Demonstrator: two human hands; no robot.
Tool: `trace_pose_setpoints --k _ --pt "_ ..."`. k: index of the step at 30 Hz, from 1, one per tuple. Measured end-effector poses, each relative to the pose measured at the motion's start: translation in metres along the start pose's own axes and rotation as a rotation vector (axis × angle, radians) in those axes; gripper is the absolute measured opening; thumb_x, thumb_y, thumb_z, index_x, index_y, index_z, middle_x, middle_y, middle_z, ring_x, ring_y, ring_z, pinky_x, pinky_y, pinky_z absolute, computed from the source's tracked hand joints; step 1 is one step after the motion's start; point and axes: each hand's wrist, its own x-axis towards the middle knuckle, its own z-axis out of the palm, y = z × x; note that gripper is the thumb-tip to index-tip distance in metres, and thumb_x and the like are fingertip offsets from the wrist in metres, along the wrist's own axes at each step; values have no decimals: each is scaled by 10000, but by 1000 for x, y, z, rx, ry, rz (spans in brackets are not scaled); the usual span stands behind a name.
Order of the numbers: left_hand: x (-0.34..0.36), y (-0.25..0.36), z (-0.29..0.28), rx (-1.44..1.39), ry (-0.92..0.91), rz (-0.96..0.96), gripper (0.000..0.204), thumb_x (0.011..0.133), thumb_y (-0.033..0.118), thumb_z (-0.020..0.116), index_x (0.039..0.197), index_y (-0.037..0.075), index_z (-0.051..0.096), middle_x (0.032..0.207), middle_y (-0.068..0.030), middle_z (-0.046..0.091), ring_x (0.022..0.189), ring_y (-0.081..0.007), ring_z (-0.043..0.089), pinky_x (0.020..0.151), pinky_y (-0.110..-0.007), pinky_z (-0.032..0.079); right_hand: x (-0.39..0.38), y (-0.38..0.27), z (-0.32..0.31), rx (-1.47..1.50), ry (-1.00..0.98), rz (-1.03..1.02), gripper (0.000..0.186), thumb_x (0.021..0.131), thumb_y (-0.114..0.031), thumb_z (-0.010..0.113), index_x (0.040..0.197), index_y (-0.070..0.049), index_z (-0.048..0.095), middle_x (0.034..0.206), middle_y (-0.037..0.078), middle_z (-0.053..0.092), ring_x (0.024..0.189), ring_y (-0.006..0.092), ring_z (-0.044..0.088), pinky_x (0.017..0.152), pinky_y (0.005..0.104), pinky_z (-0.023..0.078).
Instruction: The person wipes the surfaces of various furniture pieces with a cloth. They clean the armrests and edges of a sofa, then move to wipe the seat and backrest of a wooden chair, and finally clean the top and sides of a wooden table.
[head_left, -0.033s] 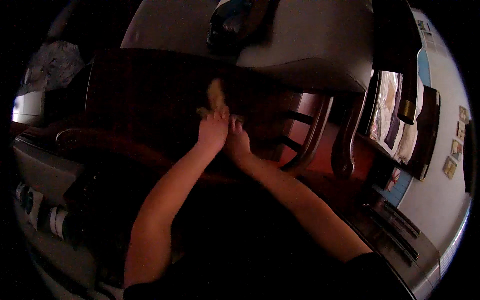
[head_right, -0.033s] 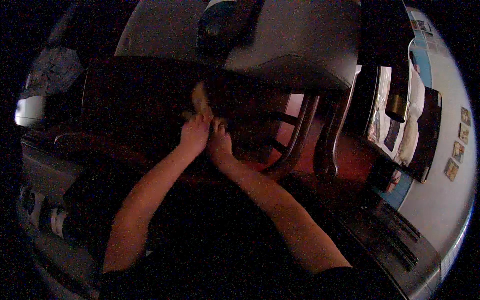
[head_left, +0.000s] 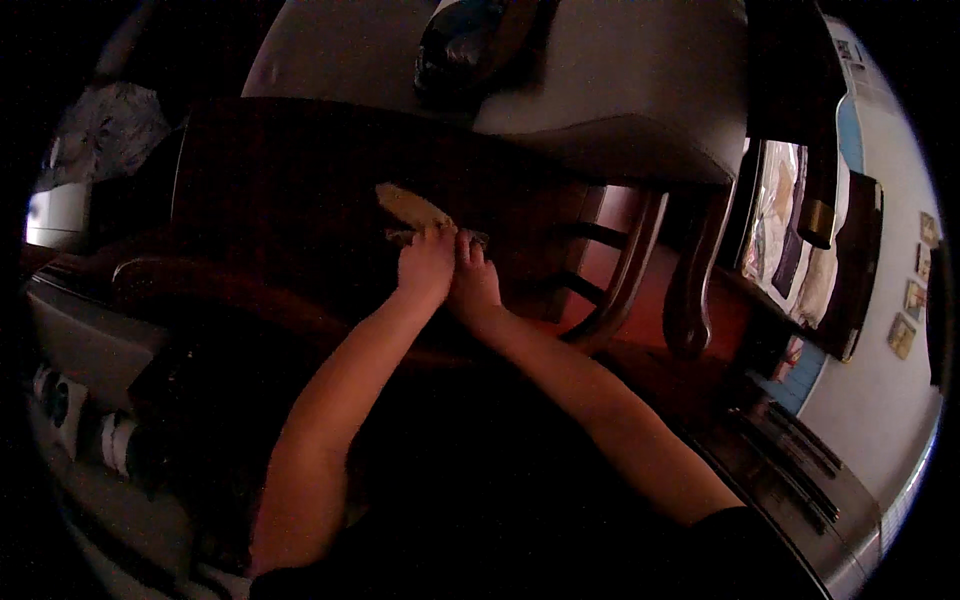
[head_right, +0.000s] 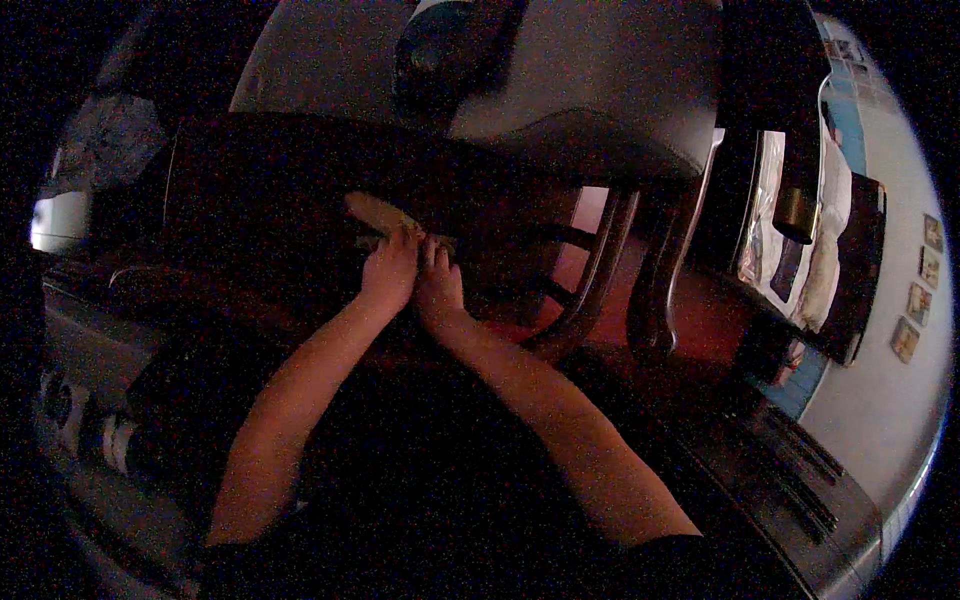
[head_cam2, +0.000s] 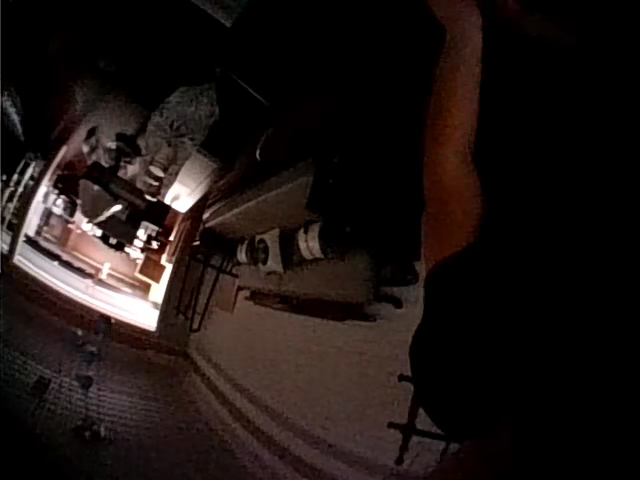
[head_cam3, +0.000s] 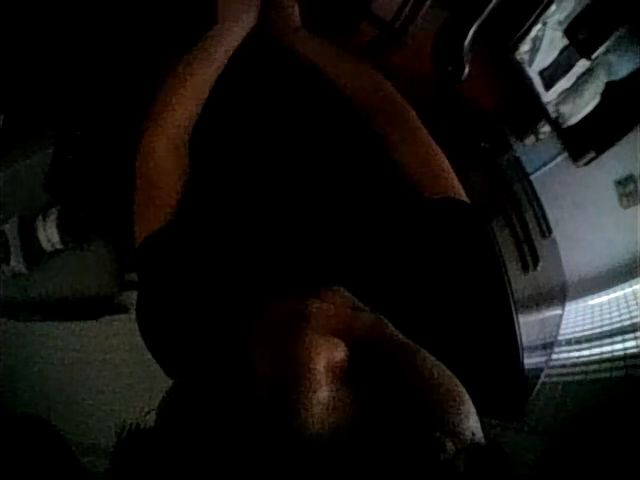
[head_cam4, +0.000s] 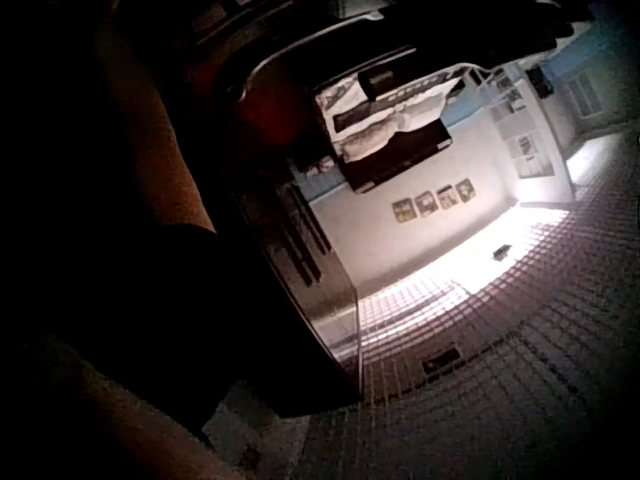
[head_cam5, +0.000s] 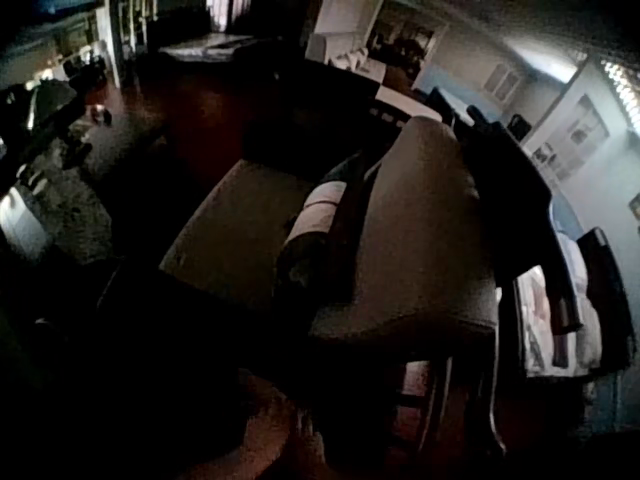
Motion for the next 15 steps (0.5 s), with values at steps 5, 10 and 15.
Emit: trace_pose_setpoints --k 5,10,15 --pt "16 -5 -3 64 221 188 568 786 71 581 1336 85 440 1260 -183 471 1156 -359 482 871 -473 471 32 72 -22 99 -94 214 567 823 -115 554 1355 -25 383 1451 183 251 1114 333 506 767 394 556" --pt "28 16 -10 86 39 243 638 823 91 559 1419 137 334 1426 -200 322 1303 -394 341 986 -525 388 26 88 -29 146 -193 231 494 821 -95 546 1308 -64 468 1463 150 241 1189 393 447 816 426 543" --pt "13 21 17 362 -205 247 714 855 148 539 1477 211 194 1521 -183 162 1397 -388 177 1068 -558 273 -5 68 4 45 -76 -131 489 806 -158 580 1279 -60 500 1464 146 256 1255 393 381 919 468 462"
